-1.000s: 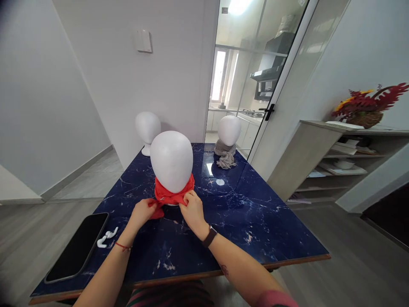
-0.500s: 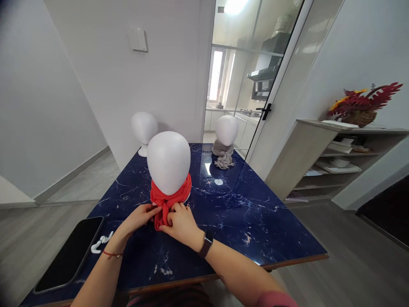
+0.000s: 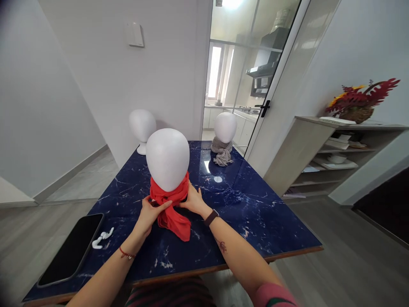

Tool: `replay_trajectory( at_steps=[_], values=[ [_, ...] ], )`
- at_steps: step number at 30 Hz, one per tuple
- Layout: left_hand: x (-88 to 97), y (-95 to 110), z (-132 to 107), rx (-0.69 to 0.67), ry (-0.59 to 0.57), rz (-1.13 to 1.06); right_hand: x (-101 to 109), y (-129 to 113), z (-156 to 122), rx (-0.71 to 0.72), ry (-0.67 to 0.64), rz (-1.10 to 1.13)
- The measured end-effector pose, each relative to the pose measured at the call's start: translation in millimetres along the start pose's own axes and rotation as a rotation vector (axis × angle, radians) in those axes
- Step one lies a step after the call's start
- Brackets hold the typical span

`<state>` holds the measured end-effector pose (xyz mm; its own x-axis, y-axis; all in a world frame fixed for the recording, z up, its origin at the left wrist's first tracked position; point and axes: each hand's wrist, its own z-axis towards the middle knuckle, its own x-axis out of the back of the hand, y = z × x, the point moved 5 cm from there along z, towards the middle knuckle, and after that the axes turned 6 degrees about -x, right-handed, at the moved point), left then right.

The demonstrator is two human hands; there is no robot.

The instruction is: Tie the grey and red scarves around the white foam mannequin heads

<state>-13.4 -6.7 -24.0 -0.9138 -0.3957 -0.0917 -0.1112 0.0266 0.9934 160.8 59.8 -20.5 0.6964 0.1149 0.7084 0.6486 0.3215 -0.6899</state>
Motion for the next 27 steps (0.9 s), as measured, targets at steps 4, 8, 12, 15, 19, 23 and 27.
replay_trajectory(
  at_steps=[4, 8, 12, 15, 19, 23, 27],
  values=[
    [-2.8, -1, -6, -0.068, 0.097, 0.029, -7, -10, -5, -0.058, 0.128, -0.091],
    [-12.7, -3, -14, -0.001, 0.036, -0.083, -9, -16, -7, -0.096, 0.172, -0.147],
    [-24.5, -7, -19, 0.104, -0.262, -0.096, -6, -18, -5, -0.182, 0.159, -0.122],
    [-23.6, -10, -15, 0.029, -0.432, 0.114, -3, -21, -3, -0.204, 0.174, -0.117],
    [-16.7, -14, -5, -0.045, -0.46, 0.429, 0, -21, 1, -0.218, 0.181, -0.059],
    [-7.5, 2, 1, -0.116, -0.448, 0.674, 8, -11, 7, -0.064, 0.075, 0.178],
    [16.6, 28, 11, -0.221, -0.174, 0.812, 20, 17, 10, -0.142, 0.044, 0.394]
  ],
)
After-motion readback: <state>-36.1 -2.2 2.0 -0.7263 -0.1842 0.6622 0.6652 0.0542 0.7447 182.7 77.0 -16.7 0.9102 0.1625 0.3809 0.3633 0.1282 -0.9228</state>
